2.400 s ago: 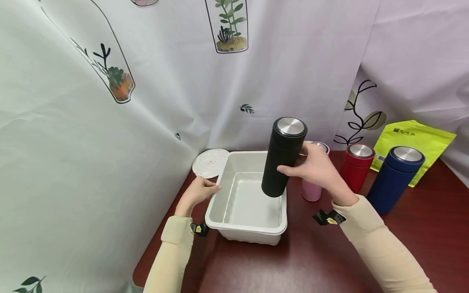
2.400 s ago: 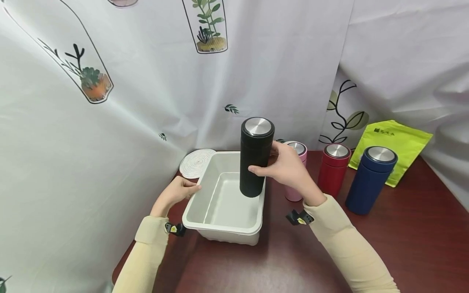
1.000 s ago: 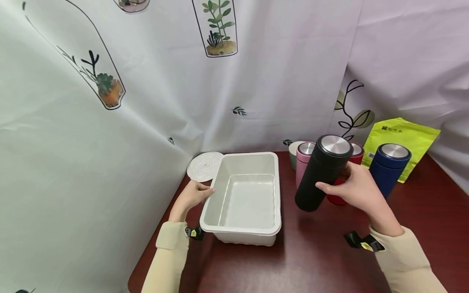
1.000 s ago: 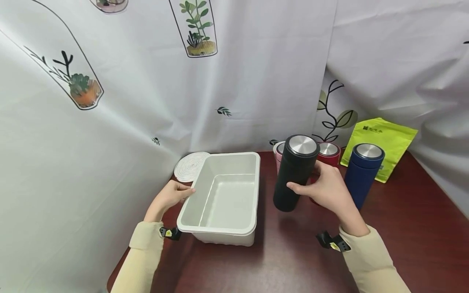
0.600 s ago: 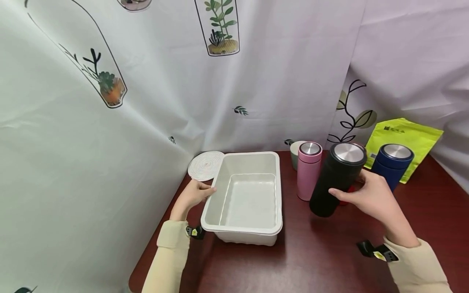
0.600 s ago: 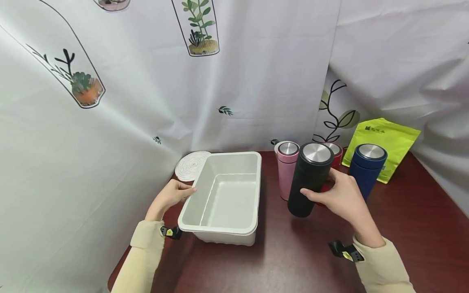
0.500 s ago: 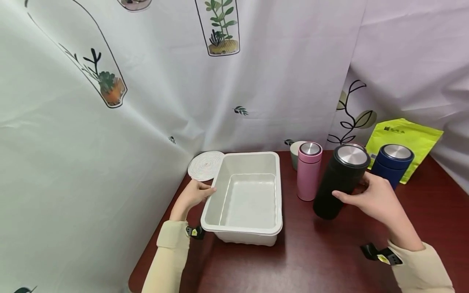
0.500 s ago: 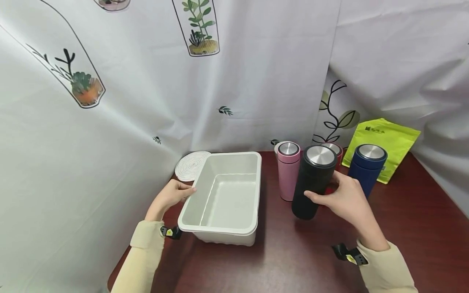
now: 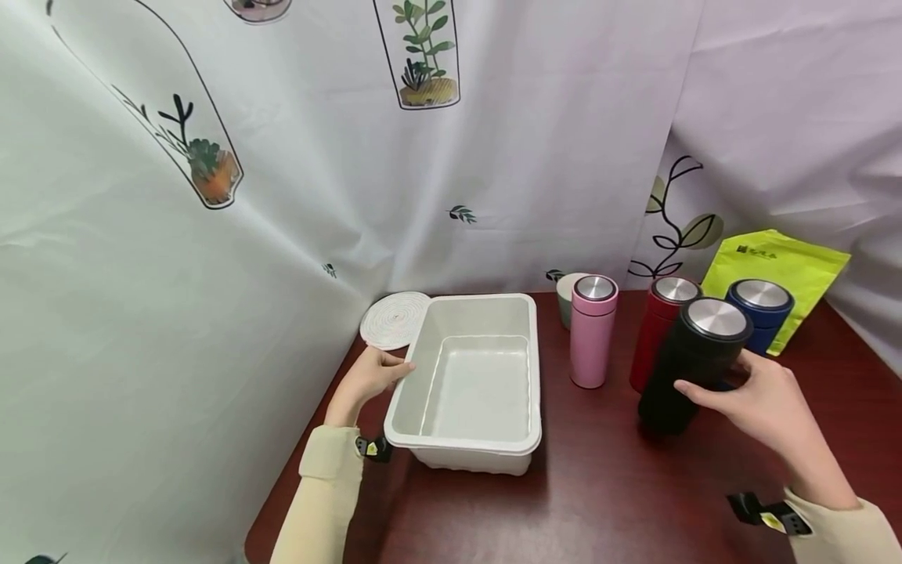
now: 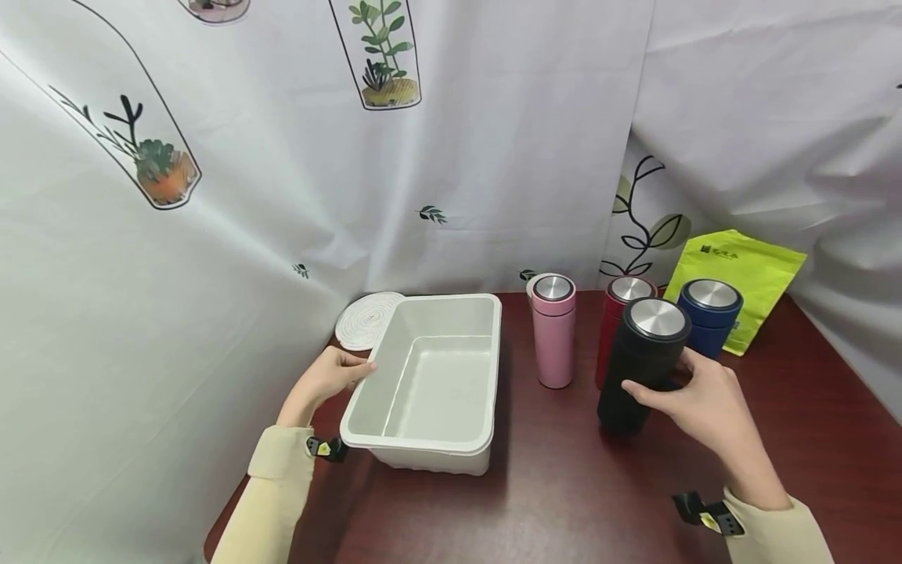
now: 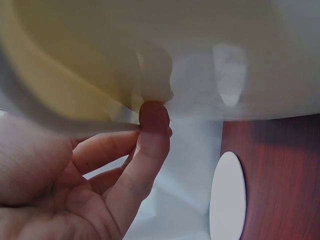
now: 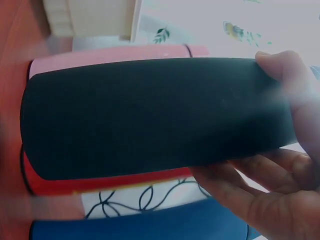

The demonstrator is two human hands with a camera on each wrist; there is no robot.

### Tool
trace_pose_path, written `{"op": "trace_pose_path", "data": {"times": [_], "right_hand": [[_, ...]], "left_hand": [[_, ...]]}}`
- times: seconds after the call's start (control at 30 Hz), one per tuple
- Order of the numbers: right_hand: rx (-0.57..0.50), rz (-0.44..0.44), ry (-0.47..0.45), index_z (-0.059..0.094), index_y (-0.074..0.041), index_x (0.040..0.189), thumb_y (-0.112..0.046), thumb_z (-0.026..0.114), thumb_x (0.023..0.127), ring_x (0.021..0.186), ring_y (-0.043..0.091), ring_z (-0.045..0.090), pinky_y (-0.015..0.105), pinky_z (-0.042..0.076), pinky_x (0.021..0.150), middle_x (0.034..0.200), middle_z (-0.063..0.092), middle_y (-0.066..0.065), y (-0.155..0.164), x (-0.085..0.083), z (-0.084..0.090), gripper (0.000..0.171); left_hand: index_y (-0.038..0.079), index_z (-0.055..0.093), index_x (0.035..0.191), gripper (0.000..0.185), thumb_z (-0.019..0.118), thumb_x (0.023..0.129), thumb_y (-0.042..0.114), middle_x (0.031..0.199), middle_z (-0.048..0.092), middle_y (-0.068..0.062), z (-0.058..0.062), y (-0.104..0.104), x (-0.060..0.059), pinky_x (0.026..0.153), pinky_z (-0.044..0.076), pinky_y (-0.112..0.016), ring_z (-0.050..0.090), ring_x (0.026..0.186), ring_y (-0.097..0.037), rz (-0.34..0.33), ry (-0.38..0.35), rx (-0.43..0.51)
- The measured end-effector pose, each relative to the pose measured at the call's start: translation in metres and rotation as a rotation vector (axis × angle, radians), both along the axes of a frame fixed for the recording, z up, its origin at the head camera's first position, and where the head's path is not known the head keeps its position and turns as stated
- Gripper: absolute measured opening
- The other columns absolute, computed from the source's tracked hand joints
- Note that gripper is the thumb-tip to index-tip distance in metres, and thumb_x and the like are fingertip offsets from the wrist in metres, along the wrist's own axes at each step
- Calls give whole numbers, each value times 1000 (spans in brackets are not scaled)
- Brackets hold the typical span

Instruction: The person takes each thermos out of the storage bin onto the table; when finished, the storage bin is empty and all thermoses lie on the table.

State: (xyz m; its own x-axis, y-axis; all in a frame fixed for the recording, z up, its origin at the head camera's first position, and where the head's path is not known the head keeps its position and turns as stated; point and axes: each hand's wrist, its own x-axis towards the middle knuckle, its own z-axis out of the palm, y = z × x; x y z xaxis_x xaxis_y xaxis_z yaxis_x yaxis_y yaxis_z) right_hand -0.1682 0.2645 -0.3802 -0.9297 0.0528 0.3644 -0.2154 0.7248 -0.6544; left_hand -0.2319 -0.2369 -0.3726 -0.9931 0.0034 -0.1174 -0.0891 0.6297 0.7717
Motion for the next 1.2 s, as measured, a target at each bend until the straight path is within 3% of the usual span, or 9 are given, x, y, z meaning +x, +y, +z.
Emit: {"op": "trace_pose_path", "data": {"times": [0.3, 0.5, 0.97, 1.2], "right_hand": [[16, -63, -1, 63, -7, 94, -37, 81, 64, 61, -12, 50, 13, 38, 53, 82, 66, 13, 18, 4, -11, 46], [34, -133, -43, 61, -3, 96, -39, 80, 64, 58, -14, 46, 16, 36, 50, 80, 66, 17, 31, 10, -20, 51], [57, -311, -163, 55, 7, 104, -47, 77, 64, 54, -5, 41, 25, 33, 48, 84, 62, 27, 60, 17, -36, 70], [-50, -327, -126, 51, 10, 108, -33, 75, 73, 52, -14, 37, 17, 34, 45, 83, 58, 26, 72, 17, -41, 60]], "left_hand": [[-3, 70, 95, 24, 67, 83, 17, 80, 68, -12, 1, -2, 0, 63, 51, -35, 63, 64, -19, -16, 10, 12], [-2, 70, 94, 24, 67, 82, 19, 80, 68, -11, 4, -1, -2, 61, 51, -33, 63, 64, -18, -19, -2, 6], [0, 70, 97, 25, 66, 83, 21, 83, 68, -10, 4, -3, -3, 71, 50, -42, 63, 67, -18, -27, -7, -19], [-1, 69, 98, 25, 65, 84, 19, 84, 68, -11, 3, -4, -2, 71, 50, -43, 64, 67, -18, -26, -9, -13]]}}
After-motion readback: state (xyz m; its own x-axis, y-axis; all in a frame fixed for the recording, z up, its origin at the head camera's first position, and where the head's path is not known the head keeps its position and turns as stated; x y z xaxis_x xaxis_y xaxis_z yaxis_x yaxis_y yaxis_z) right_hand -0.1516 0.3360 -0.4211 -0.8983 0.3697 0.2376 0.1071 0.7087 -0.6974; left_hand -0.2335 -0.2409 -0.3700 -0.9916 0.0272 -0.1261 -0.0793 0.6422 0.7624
